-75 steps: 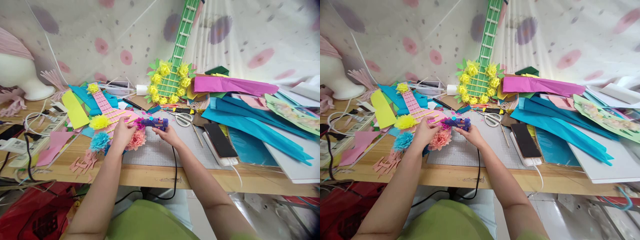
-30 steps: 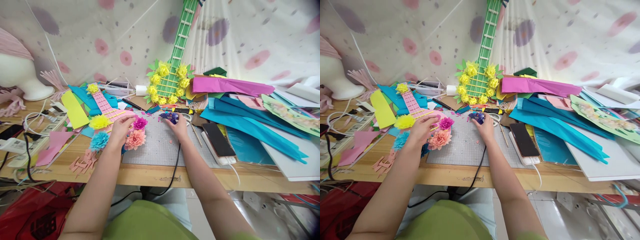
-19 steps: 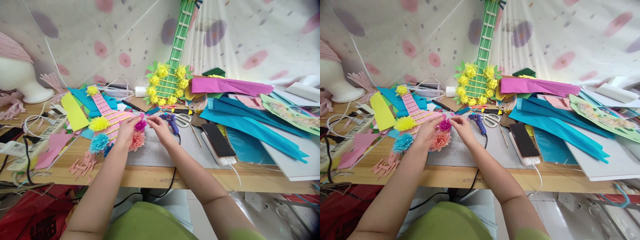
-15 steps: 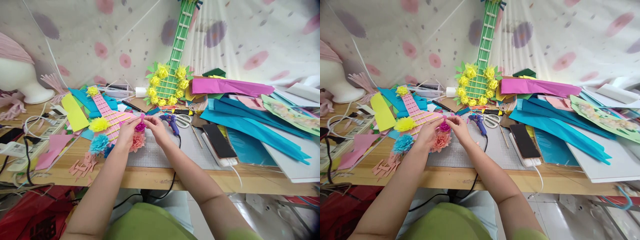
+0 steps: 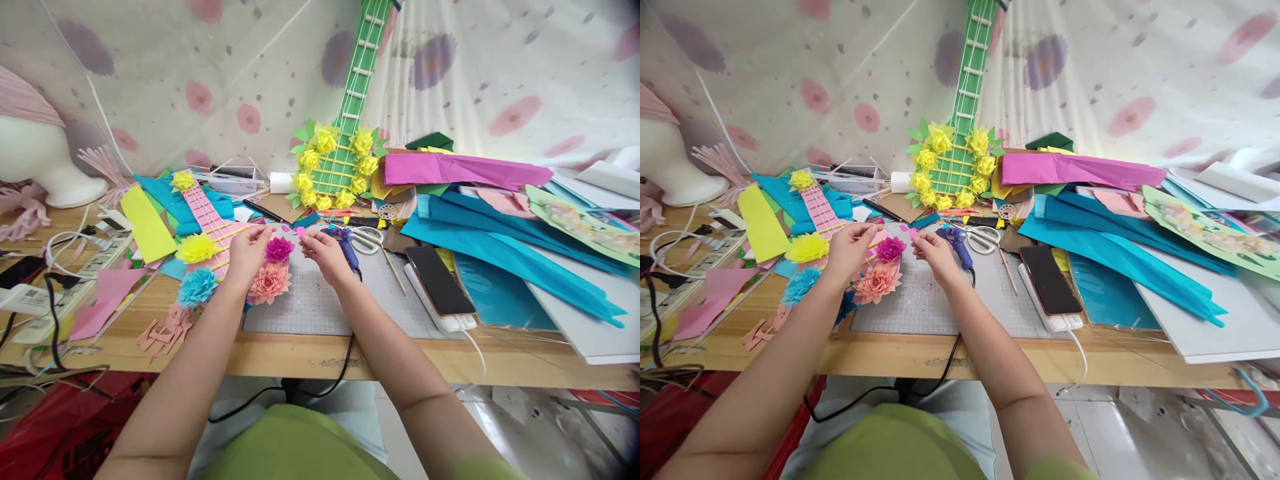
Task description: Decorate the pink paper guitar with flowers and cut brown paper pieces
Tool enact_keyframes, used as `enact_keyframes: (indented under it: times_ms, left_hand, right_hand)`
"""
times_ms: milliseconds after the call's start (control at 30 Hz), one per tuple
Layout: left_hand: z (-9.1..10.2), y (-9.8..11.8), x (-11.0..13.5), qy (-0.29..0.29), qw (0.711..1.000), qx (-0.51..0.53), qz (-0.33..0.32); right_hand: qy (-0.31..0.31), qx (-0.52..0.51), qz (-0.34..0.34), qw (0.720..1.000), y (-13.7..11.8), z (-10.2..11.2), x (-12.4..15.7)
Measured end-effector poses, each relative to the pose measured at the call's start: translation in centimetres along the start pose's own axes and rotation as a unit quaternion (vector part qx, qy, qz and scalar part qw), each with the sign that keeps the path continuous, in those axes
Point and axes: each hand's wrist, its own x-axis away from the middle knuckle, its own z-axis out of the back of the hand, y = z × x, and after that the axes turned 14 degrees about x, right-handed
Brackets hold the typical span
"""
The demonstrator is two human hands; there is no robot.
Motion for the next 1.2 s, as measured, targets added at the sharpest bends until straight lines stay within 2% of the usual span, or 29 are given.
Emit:
enact_keyframes:
  times_ms: [67,167,267,333,400,500,600,867,1200]
  left_hand:
    - [0.5,0.0,-0.8,-0.046,0.988,-0.128,-0.072]
    - [0.4,-0.1,-1.6,-0.171,0.934,-0.278,-0.141]
    - [-0.2,-0.6,-1.9,-0.26,0.879,-0.365,-0.164]
    - [-0.5,-1.1,-2.0,-0.274,0.864,-0.389,-0.167]
    - [-0.6,-1.5,-2.3,-0.27,0.867,-0.386,-0.162]
    - [-0.2,-1.7,-2.9,-0.259,0.889,-0.352,-0.135]
    - [0.2,-1.5,-3.3,-0.257,0.905,-0.318,-0.117]
    - [0.6,-1.9,-3.7,-0.265,0.906,-0.308,-0.119]
    - [0.6,-1.6,-3.6,-0.262,0.907,-0.309,-0.115]
  right_hand:
    - [-0.022,0.014,-0.029,0.999,0.4,1.2,0.0]
    - [-0.059,0.051,-0.062,0.995,1.2,2.3,-0.1]
    - [-0.086,0.092,-0.076,0.989,1.8,2.5,-0.2]
    - [-0.107,0.113,-0.077,0.985,2.1,2.3,-0.2]
    - [-0.137,0.132,-0.082,0.978,2.2,2.1,-0.3]
    - [-0.185,0.148,-0.101,0.966,1.9,1.7,-0.5]
    - [-0.207,0.153,-0.123,0.958,1.3,1.2,-1.0]
    - [-0.202,0.194,-0.154,0.947,0.6,0.5,-2.1]
    - [-0.2,0.175,-0.169,0.949,1.1,0.1,-2.7]
